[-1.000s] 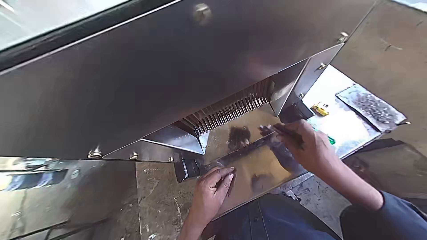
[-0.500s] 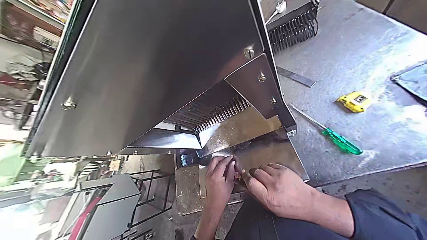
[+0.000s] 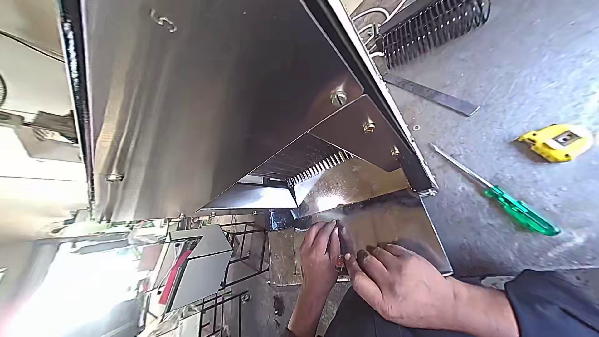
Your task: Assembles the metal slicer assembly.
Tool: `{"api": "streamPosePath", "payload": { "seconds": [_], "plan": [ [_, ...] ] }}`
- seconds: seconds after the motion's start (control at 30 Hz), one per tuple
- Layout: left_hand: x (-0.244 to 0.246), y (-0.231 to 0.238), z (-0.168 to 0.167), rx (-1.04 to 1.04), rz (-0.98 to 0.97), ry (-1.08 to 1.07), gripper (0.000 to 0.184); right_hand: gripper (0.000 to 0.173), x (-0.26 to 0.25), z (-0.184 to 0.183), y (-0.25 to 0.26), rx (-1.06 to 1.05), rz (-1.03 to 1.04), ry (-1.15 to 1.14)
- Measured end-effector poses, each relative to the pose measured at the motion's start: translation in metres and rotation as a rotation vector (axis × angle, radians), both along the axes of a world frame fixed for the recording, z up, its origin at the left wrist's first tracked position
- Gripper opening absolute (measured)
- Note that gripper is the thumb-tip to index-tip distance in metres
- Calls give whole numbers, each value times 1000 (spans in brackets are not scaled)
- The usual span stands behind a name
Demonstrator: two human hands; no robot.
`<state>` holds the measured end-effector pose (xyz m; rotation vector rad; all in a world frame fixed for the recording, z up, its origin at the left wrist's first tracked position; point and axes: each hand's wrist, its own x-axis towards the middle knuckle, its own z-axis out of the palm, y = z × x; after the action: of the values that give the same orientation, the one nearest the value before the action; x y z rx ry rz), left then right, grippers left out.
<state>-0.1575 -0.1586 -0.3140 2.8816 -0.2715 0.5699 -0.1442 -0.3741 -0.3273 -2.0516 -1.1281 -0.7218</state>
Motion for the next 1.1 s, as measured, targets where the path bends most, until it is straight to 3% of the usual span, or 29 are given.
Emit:
{"api": "streamPosePath", "payload": {
  "seconds": [0.47,0.57,0.63,0.7,0.8,0.87,0.97,1.1],
  "plan": [
    [0,-2,2,10,29,4,21,21,0,-1,-1,10,-33,-29],
    [0,-2,0,-19,9,-5,20,17,2,4,-5,133,-17,181],
    [-1,-6,4,-194,2,59,19,14,9,12,-8,290,25,458],
    [4,-14,15,-603,-25,184,19,14,24,30,-13,371,23,596],
    [16,-33,33,-1315,-75,289,28,16,55,56,-5,323,-68,425],
    [30,-44,47,-1590,-68,303,37,16,83,51,15,210,-152,254],
    [57,-53,62,-1569,120,319,34,10,112,30,40,74,-224,242],
    [89,-50,57,-1415,202,305,23,19,119,21,48,153,-252,426]
  ]
}}
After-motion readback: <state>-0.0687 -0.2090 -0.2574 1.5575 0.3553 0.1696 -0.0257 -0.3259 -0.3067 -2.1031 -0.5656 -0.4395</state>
